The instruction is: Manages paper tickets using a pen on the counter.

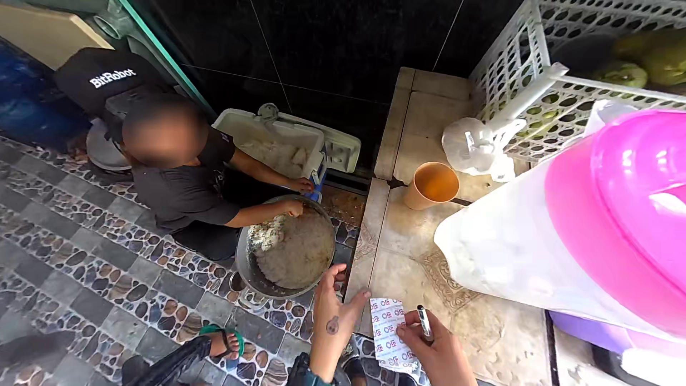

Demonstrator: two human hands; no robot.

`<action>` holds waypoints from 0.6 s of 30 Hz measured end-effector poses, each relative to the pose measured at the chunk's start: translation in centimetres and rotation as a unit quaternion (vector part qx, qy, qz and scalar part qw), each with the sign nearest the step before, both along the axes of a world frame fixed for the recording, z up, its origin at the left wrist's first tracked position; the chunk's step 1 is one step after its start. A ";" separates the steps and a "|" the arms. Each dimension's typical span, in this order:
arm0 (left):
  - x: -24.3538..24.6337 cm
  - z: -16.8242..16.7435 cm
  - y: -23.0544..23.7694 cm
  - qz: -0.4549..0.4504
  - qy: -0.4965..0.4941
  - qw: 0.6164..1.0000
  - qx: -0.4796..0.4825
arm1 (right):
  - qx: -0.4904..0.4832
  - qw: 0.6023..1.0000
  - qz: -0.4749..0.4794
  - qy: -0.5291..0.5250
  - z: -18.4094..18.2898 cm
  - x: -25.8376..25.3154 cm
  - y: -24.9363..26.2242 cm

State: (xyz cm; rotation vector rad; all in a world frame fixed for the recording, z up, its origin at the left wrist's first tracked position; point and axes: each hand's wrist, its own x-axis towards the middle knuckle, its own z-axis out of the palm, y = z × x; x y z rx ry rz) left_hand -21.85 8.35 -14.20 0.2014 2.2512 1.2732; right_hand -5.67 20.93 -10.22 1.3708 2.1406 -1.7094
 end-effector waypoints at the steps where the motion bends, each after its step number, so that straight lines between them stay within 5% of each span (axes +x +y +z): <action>1: -0.9 0.1 1.0 -0.002 -0.001 1.000 -0.007 | 0.003 1.000 0.001 -0.003 0.0 -0.1 -0.2; 8: -4.6 1.4 7.3 -0.043 0.038 0.998 -0.016 | 0.115 0.992 0.011 -0.050 0.1 -2.2 -1.6; 12: -3.2 2.1 3.3 -0.086 0.067 0.989 0.099 | 0.234 0.970 0.034 -0.064 0.0 -2.8 -1.4; 16: 0.6 0.0 -1.1 -0.166 0.176 0.970 0.004 | 0.276 0.961 -0.006 0.016 0.5 -2.0 -0.7; 18: 1.8 -1.1 -1.6 -0.140 0.191 0.971 -0.011 | 0.186 0.969 -0.084 0.137 1.7 -2.1 -0.5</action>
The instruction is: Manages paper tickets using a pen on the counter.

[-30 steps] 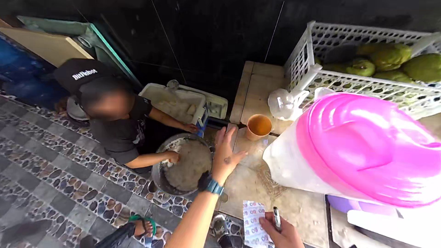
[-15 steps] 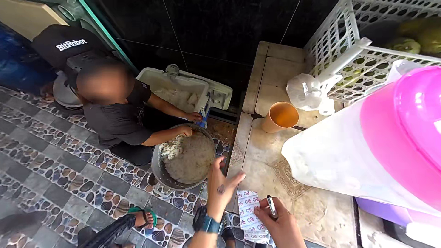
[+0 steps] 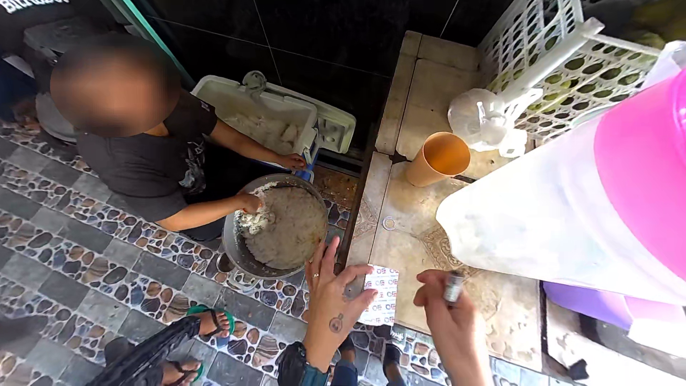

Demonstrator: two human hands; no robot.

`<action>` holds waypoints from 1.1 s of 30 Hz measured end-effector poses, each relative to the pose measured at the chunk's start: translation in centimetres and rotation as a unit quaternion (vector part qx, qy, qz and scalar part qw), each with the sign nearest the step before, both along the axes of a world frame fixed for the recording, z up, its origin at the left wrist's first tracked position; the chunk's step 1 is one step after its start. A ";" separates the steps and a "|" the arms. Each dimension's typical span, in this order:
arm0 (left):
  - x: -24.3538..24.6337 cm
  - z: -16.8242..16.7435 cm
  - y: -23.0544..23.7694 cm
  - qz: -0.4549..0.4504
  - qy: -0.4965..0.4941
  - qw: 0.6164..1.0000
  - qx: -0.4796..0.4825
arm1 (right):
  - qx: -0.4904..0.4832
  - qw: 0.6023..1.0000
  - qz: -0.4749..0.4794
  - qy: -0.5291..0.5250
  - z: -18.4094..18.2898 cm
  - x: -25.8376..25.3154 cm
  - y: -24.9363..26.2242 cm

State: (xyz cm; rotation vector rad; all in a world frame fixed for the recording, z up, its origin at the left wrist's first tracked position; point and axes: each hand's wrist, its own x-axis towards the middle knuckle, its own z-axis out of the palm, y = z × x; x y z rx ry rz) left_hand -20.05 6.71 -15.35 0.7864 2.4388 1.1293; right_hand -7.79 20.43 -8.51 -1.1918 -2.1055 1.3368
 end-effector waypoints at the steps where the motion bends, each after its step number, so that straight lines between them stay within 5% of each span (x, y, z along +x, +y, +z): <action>1: 0.5 -0.3 0.1 0.011 0.002 1.000 0.000 | -0.081 0.993 -0.011 0.080 0.7 -0.2 0.2; 6: 2.4 -0.6 1.5 0.060 0.020 0.998 -0.006 | -0.265 0.933 -0.059 0.236 1.7 -2.4 -0.1; 12: 4.8 -1.3 2.3 0.140 0.122 0.982 -0.021 | -0.184 0.916 -0.127 0.333 -1.8 -4.4 -1.6; 16: 5.9 -1.5 1.4 0.159 0.110 0.980 0.048 | -0.165 0.928 -0.150 0.300 -4.0 -5.0 -2.9; 25: 4.6 -1.5 0.4 0.125 0.109 0.984 0.060 | -0.050 0.973 0.034 0.223 -5.8 -4.0 -1.1; 33: 2.3 -1.7 0.3 0.077 -0.019 0.994 0.078 | -0.050 0.968 0.014 0.244 -4.2 -3.7 -1.6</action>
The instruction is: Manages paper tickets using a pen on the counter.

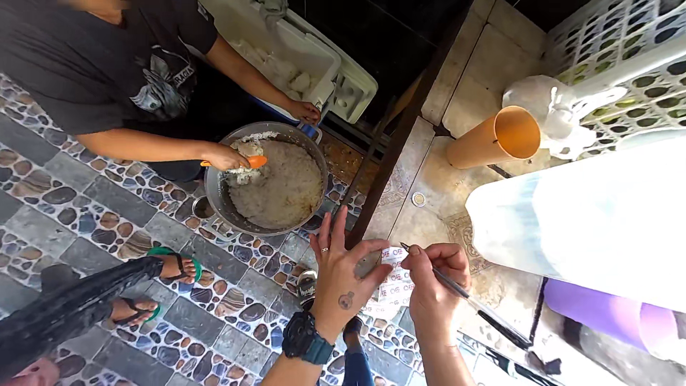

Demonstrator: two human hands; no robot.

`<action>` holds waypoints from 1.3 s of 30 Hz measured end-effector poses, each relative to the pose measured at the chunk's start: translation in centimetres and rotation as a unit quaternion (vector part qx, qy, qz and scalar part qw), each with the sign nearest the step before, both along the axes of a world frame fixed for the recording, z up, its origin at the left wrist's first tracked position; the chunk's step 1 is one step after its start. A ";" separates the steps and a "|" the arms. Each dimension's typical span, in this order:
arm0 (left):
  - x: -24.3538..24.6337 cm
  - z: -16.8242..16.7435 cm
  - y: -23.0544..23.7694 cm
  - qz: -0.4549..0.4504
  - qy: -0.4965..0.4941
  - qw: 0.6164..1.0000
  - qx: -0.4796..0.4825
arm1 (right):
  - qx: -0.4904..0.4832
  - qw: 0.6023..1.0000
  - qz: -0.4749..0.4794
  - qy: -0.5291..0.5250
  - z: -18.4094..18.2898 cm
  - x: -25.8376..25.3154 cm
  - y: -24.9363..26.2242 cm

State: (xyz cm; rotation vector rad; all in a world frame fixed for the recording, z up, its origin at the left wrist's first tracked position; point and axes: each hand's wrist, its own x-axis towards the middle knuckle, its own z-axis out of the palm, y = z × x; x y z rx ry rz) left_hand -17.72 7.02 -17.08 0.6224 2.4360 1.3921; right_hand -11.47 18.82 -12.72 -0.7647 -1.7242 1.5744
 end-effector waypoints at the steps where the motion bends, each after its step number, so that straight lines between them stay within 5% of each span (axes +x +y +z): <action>1: 0.0 -0.1 0.0 0.001 -0.017 1.000 0.012 | 0.004 1.000 -0.002 -0.008 -0.4 0.1 -0.1; 8: -0.4 -0.9 0.5 -0.015 -0.011 0.994 0.106 | 0.061 0.996 -0.068 -0.009 -1.4 0.2 -0.5; 15: -0.4 -0.5 0.3 -0.023 -0.002 0.999 0.042 | 0.093 0.994 -0.061 -0.006 -1.7 0.4 -0.7; 26: 0.1 0.8 0.6 -0.019 -0.170 0.984 0.043 | 0.119 0.990 -0.064 -0.050 -1.7 0.5 -0.7; 39: -0.4 0.6 0.0 -0.063 -0.106 0.990 0.063 | 0.128 0.988 -0.059 -0.055 -1.5 0.5 -0.7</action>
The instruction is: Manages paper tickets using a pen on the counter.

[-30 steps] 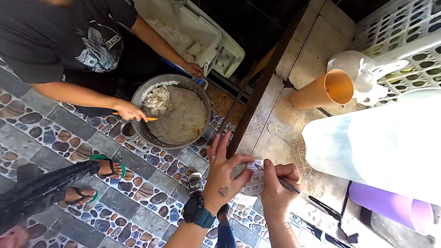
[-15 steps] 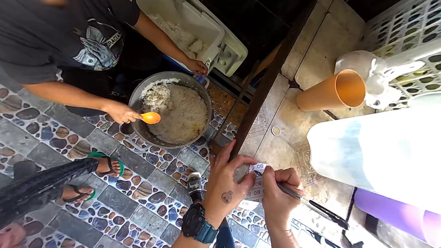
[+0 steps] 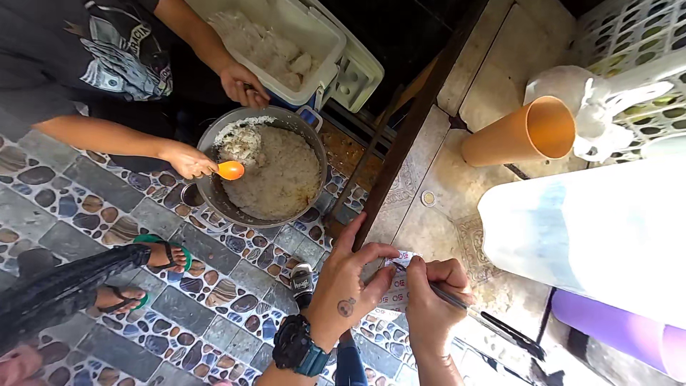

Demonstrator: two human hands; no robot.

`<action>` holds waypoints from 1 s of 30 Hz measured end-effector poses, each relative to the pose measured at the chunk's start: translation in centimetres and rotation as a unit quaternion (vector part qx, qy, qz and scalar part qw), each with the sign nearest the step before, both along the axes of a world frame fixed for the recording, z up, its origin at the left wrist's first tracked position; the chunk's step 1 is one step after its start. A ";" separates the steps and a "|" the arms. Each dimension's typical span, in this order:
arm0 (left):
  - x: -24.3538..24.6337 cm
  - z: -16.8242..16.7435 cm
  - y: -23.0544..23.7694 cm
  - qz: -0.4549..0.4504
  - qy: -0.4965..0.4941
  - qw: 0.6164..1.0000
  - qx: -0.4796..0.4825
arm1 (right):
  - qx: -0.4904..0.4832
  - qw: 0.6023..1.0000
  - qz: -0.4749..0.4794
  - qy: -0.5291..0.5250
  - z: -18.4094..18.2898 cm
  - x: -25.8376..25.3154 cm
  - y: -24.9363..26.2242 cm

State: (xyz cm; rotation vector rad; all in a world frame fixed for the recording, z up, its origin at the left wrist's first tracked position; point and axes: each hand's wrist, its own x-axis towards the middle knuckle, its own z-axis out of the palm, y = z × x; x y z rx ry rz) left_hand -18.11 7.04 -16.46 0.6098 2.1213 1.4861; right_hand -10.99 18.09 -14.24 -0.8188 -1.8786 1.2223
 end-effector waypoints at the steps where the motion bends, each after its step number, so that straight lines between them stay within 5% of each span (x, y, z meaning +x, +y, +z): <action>1: 0.0 0.1 0.0 0.000 0.000 1.000 -0.003 | 0.000 1.000 -0.002 -0.001 0.0 0.0 0.0; 13: -0.6 2.1 0.2 0.006 -0.025 0.999 -0.040 | 0.016 1.000 -0.004 -0.010 0.1 -0.2 -0.1; 30: -0.2 0.5 0.1 0.012 -0.015 1.000 0.001 | 0.007 1.000 0.000 -0.026 0.4 -0.1 0.0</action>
